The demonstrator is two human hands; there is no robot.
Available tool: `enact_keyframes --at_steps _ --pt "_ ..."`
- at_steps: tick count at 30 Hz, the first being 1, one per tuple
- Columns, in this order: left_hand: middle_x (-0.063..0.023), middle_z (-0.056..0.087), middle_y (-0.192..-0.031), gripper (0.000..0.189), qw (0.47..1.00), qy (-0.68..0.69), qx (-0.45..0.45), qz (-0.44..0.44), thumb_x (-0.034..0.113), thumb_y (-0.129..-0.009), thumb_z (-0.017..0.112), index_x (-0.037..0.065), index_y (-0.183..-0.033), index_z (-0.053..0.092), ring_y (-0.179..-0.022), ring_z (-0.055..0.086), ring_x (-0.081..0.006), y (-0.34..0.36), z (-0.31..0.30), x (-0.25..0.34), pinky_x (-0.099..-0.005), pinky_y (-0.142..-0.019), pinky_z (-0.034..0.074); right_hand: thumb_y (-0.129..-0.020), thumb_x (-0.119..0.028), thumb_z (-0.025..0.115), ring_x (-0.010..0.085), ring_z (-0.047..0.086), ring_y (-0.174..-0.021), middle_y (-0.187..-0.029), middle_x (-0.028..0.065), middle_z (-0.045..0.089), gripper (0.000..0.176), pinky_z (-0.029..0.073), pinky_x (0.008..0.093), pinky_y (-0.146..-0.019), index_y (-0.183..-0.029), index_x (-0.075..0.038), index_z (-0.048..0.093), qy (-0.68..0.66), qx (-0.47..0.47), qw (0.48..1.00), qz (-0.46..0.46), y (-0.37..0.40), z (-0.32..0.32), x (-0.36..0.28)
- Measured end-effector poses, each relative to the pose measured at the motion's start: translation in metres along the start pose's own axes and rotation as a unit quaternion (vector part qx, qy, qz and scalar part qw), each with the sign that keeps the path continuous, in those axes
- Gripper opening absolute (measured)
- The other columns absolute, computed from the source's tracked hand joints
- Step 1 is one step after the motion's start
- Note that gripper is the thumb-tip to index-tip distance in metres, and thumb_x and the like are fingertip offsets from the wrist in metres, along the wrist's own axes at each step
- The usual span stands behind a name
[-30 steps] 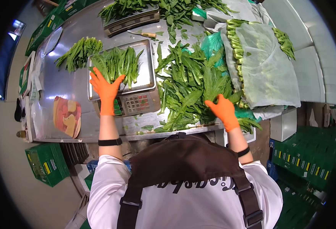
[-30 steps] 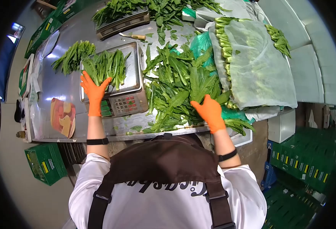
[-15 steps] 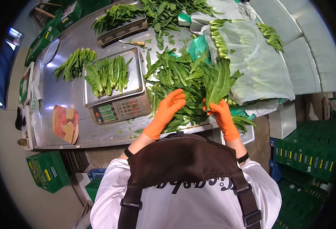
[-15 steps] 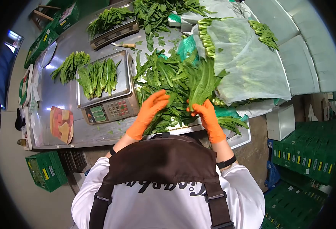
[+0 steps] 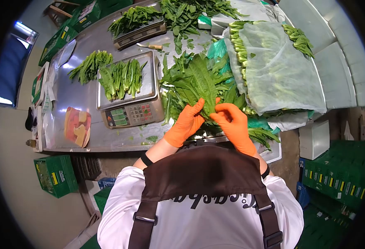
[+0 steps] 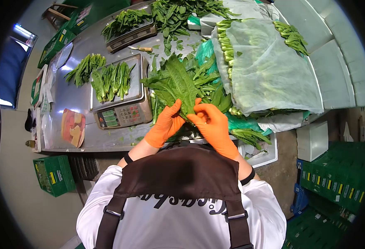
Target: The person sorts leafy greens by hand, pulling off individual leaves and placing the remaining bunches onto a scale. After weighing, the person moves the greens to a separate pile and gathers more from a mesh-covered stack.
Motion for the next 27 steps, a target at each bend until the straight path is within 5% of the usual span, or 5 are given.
enact_keyframes --at_steps 11,15,21,25,27 --pt "-0.0097 0.049 -0.129 0.048 0.994 0.066 0.029 0.082 0.016 -0.090 0.058 0.002 -0.132 0.039 -0.118 0.049 -0.0240 0.019 0.001 0.013 -0.0402 -0.101 0.042 -0.079 -0.004 0.069 0.0030 0.046 -0.065 -0.076 -0.0036 0.053 0.012 0.040 0.0203 -0.060 -0.086 -0.002 0.060 -0.203 -0.087 0.973 0.071 -0.008 0.032 0.012" --pt "-0.0106 0.049 -0.129 0.047 0.983 0.116 0.065 0.130 0.017 -0.091 0.056 0.001 -0.132 0.039 -0.118 0.049 -0.0255 0.026 0.008 0.024 -0.0424 -0.102 0.041 -0.075 0.004 0.069 0.0116 0.052 -0.068 -0.080 0.0031 0.054 0.018 0.040 0.0225 -0.059 -0.082 -0.005 0.055 -0.169 0.018 0.972 -0.162 -0.002 0.027 -0.008" --pt "-0.0133 0.051 -0.125 0.040 0.974 0.110 0.085 0.182 0.017 -0.094 0.051 0.002 -0.129 0.041 -0.113 0.053 -0.0276 0.036 0.007 0.039 -0.0472 -0.097 0.045 -0.075 0.001 0.070 0.0252 0.058 -0.080 -0.095 0.0145 0.060 0.029 0.048 0.0352 -0.069 -0.101 0.000 0.057 -0.064 -0.091 0.873 -0.474 0.022 0.014 -0.035" --pt "-0.0129 0.053 -0.121 0.041 0.958 0.093 0.162 0.217 0.011 -0.092 0.055 0.003 -0.129 0.041 -0.110 0.054 -0.0268 0.041 -0.020 0.051 -0.0438 -0.095 0.046 -0.076 0.007 0.066 0.0208 0.059 -0.084 -0.102 0.0161 0.060 0.026 0.048 0.0310 -0.068 -0.100 0.001 0.056 -0.194 -0.154 0.934 -0.259 0.012 0.027 -0.025" --pt "-0.0162 0.056 -0.116 0.042 0.959 0.084 0.171 0.209 0.011 -0.090 0.058 0.001 -0.128 0.042 -0.108 0.055 -0.0269 0.042 -0.026 0.045 -0.0428 -0.097 0.045 -0.069 0.008 0.065 0.0232 0.062 -0.076 -0.097 0.0113 0.060 0.043 0.050 0.0310 -0.067 -0.109 0.000 0.053 -0.025 -0.146 0.956 -0.253 0.002 0.033 -0.028"
Point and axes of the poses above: each hand's wrist, its own y-axis away from the middle knuckle, its own z-axis out of the palm, x = y × z, the point moved 5 cm from there along -y, towards the middle knuckle
